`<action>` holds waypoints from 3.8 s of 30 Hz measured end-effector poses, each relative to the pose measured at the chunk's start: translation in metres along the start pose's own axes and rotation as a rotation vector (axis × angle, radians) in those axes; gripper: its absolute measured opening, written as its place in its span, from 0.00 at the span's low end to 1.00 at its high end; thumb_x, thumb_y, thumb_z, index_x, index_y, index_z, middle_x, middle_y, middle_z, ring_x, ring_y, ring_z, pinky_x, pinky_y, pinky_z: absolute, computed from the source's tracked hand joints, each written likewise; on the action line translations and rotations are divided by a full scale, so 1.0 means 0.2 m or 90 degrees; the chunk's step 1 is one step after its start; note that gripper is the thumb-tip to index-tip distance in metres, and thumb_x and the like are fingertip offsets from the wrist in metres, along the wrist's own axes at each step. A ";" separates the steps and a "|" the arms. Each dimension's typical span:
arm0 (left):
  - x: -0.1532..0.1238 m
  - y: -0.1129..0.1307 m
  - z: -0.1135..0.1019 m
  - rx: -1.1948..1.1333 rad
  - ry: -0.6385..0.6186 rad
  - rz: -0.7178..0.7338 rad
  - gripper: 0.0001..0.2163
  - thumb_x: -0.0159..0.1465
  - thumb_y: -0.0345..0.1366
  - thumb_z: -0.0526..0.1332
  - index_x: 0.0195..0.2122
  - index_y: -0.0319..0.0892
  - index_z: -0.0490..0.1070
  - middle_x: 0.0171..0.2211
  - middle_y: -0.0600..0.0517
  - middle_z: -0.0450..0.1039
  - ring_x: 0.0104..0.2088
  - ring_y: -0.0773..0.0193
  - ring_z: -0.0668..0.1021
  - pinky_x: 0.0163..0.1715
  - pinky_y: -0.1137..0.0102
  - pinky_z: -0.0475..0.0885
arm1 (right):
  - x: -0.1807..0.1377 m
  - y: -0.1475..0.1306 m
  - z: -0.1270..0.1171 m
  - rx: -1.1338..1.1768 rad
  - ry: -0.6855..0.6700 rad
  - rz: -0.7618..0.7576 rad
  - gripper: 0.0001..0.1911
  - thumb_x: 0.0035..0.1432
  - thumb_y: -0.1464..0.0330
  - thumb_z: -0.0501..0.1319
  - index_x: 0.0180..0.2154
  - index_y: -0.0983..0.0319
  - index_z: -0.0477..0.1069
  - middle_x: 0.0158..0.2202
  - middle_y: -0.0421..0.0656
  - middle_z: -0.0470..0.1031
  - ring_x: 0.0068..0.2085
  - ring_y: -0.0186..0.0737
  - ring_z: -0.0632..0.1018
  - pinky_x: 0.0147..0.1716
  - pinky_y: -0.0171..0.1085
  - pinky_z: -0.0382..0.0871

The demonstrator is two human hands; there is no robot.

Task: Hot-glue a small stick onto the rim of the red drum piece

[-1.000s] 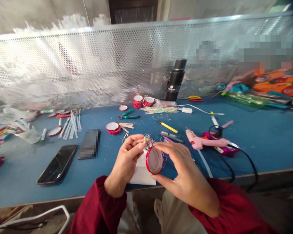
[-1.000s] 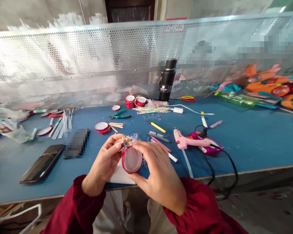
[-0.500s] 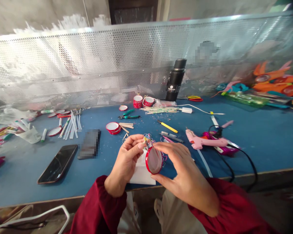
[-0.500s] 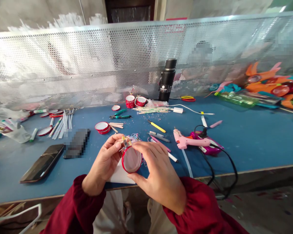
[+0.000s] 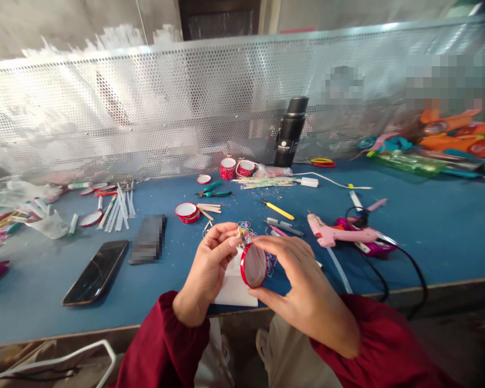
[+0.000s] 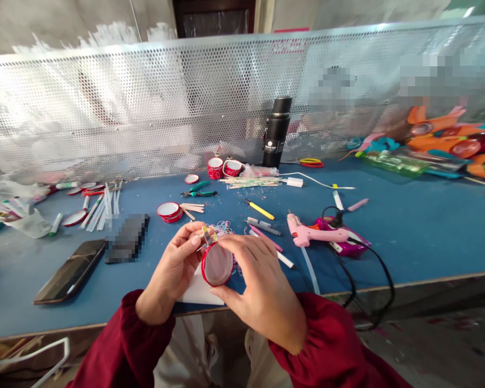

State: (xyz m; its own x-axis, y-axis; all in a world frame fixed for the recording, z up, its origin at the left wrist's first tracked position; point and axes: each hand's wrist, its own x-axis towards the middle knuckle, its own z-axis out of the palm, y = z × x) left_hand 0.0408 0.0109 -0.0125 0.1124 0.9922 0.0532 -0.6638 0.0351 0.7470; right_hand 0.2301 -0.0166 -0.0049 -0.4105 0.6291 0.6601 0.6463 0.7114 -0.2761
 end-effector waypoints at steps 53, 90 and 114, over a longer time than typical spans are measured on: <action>0.01 0.01 0.01 -0.048 0.019 -0.052 0.14 0.57 0.39 0.76 0.41 0.39 0.83 0.42 0.47 0.84 0.40 0.62 0.83 0.46 0.70 0.76 | 0.01 -0.15 0.06 -0.128 0.100 0.020 0.26 0.62 0.67 0.66 0.60 0.62 0.66 0.57 0.52 0.77 0.57 0.55 0.76 0.58 0.52 0.65; 0.00 -0.03 -0.03 0.289 -0.043 0.108 0.15 0.57 0.50 0.75 0.35 0.43 0.85 0.36 0.49 0.81 0.39 0.61 0.77 0.44 0.69 0.71 | 0.09 -0.05 -0.03 -0.159 0.162 0.032 0.31 0.61 0.61 0.70 0.61 0.61 0.64 0.57 0.54 0.77 0.57 0.58 0.78 0.58 0.56 0.68; -0.02 0.06 0.07 0.007 0.129 -0.046 0.20 0.46 0.41 0.82 0.30 0.36 0.75 0.25 0.55 0.70 0.23 0.77 0.69 0.17 0.85 0.60 | 0.06 0.05 0.02 0.467 0.018 0.301 0.24 0.72 0.49 0.54 0.37 0.60 0.75 0.24 0.37 0.66 0.26 0.35 0.68 0.26 0.35 0.66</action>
State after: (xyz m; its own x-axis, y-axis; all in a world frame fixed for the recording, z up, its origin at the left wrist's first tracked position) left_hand 0.0427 0.0051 0.0059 0.0072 0.9909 -0.1344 -0.6518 0.1066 0.7508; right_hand 0.2285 -0.0012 -0.0024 -0.1813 0.9085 0.3764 0.1636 0.4053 -0.8994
